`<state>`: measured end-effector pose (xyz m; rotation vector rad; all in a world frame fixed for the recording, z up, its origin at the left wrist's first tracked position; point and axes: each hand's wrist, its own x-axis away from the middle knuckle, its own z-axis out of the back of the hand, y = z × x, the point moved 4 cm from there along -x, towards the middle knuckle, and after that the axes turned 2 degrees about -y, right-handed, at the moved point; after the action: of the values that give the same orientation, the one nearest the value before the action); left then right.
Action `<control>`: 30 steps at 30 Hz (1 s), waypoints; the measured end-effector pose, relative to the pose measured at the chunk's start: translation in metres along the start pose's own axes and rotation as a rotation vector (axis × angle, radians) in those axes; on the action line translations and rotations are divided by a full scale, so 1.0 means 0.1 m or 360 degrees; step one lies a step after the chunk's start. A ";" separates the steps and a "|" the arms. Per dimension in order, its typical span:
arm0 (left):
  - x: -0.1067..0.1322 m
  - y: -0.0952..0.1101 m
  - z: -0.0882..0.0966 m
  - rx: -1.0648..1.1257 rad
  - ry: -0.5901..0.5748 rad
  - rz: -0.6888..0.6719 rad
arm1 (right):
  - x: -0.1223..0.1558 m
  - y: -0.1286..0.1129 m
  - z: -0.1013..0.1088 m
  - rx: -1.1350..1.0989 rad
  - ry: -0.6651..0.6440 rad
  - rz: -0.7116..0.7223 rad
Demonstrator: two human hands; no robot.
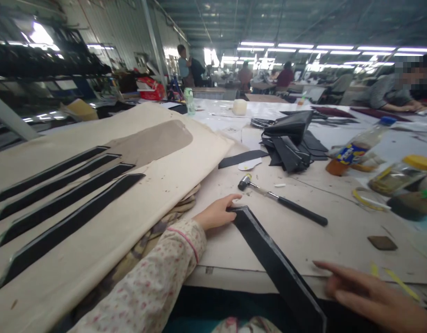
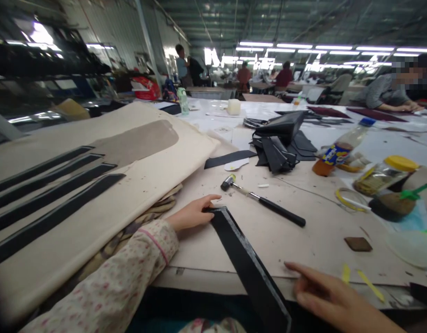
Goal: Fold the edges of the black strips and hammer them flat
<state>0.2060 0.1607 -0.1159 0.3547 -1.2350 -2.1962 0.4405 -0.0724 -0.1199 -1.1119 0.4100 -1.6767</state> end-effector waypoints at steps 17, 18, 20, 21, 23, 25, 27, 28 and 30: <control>-0.05 -0.04 -0.16 -0.0585 0.0294 -0.0212 | -1.57 -1.11 -0.19 0.0535 0.0356 0.1065; -0.05 -0.04 -0.15 -0.0595 0.0293 -0.0216 | -1.56 -1.10 -0.19 0.0535 0.0371 0.1069; -0.04 -0.04 -0.15 -0.0607 0.0300 -0.0236 | -1.53 -1.10 -0.19 0.0554 0.0384 0.1076; -0.03 -0.04 -0.15 -0.0613 0.0304 -0.0254 | -1.52 -1.10 -0.19 0.0569 0.0389 0.1079; -0.02 -0.03 -0.15 -0.0623 0.0317 -0.0298 | -1.49 -1.11 -0.19 0.0605 0.0403 0.1094; -0.01 -0.02 -0.15 -0.0647 0.0326 -0.0344 | -1.48 -1.12 -0.19 0.0653 0.0422 0.1126; 0.01 -0.01 -0.16 -0.0694 0.0322 -0.0376 | -1.47 -1.12 -0.20 0.0716 0.0442 0.1166; 0.01 -0.01 -0.17 -0.0726 0.0314 -0.0385 | -1.46 -1.12 -0.20 0.0756 0.0450 0.1184; 0.03 0.01 -0.18 -0.0801 0.0292 -0.0396 | -1.44 -1.12 -0.21 0.0849 0.0458 0.1215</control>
<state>0.2129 0.1464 -0.1246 0.5049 -0.5332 -2.5206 0.3649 0.0953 -0.1178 -0.2513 0.4565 -1.1443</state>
